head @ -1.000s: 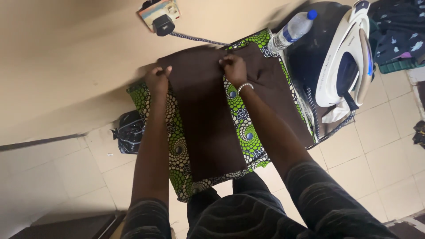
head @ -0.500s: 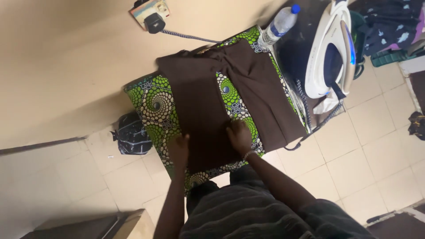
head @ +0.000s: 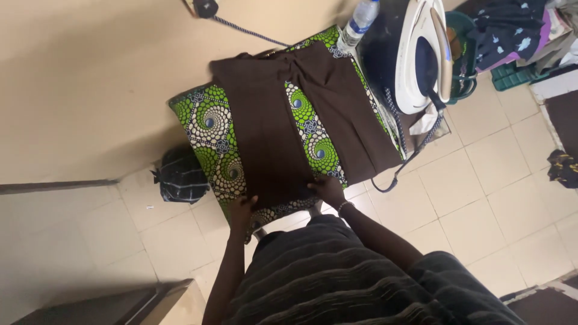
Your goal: The person unfolds a pair of trousers on a patterned surface and presses the fabric with an iron. They reposition the garment several times to reach different sections, smoothing the material by hand while moving the iron across the legs.
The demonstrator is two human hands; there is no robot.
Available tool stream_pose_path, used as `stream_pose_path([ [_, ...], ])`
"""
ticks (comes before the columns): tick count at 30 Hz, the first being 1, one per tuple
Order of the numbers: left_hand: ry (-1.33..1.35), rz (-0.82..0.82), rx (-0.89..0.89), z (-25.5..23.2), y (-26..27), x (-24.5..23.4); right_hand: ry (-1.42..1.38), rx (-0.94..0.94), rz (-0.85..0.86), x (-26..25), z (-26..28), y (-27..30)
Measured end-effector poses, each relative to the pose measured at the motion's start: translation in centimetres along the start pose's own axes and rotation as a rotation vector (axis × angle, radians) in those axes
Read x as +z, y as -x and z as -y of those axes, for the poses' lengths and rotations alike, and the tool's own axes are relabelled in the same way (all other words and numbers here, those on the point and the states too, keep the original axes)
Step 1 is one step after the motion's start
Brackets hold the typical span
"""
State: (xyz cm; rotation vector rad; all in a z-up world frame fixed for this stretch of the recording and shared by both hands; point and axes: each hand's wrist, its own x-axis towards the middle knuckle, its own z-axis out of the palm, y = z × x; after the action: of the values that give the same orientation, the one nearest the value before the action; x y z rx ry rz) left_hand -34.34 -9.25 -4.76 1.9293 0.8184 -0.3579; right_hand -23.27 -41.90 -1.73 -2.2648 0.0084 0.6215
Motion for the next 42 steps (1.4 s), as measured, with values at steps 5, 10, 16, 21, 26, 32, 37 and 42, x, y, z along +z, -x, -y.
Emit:
stream_pose_path([
  [5, 0.054, -0.049, 0.069, -0.3, -0.1, 0.2, -0.235, 0.053, -0.046, 0.7, -1.6, -0.1],
  [10, 0.456, 0.052, -0.037, 1.5, -0.8, 1.0, -0.176, -0.109, -0.09, -1.8, 2.1, 3.0],
  [16, 0.206, -0.004, 0.044, -0.3, 2.0, 0.1, 0.038, -0.333, -0.106, -3.7, 6.2, 5.9],
  [21, 0.363, -0.035, 0.004, -2.0, 4.1, 0.1, 0.191, -0.44, -0.198, -2.2, 3.5, 5.3],
  [26, 0.195, -0.181, 0.271, -3.0, 5.1, 0.3, 0.329, -0.563, -0.249, -2.1, 1.5, 4.4],
  [32, -0.104, -0.334, 0.601, -5.4, 7.3, -0.6, 0.385, -0.793, -0.268, -4.3, 3.1, 5.6],
  [37, -0.164, -0.255, 0.585, -4.1, 6.7, -0.4, 0.465, -0.642, -0.199, -2.9, 1.2, 4.6],
  [42, -0.215, -0.271, 0.563, -3.9, 6.2, -0.5, 0.379, -0.651, -0.218, -3.0, 2.0, 4.8],
])
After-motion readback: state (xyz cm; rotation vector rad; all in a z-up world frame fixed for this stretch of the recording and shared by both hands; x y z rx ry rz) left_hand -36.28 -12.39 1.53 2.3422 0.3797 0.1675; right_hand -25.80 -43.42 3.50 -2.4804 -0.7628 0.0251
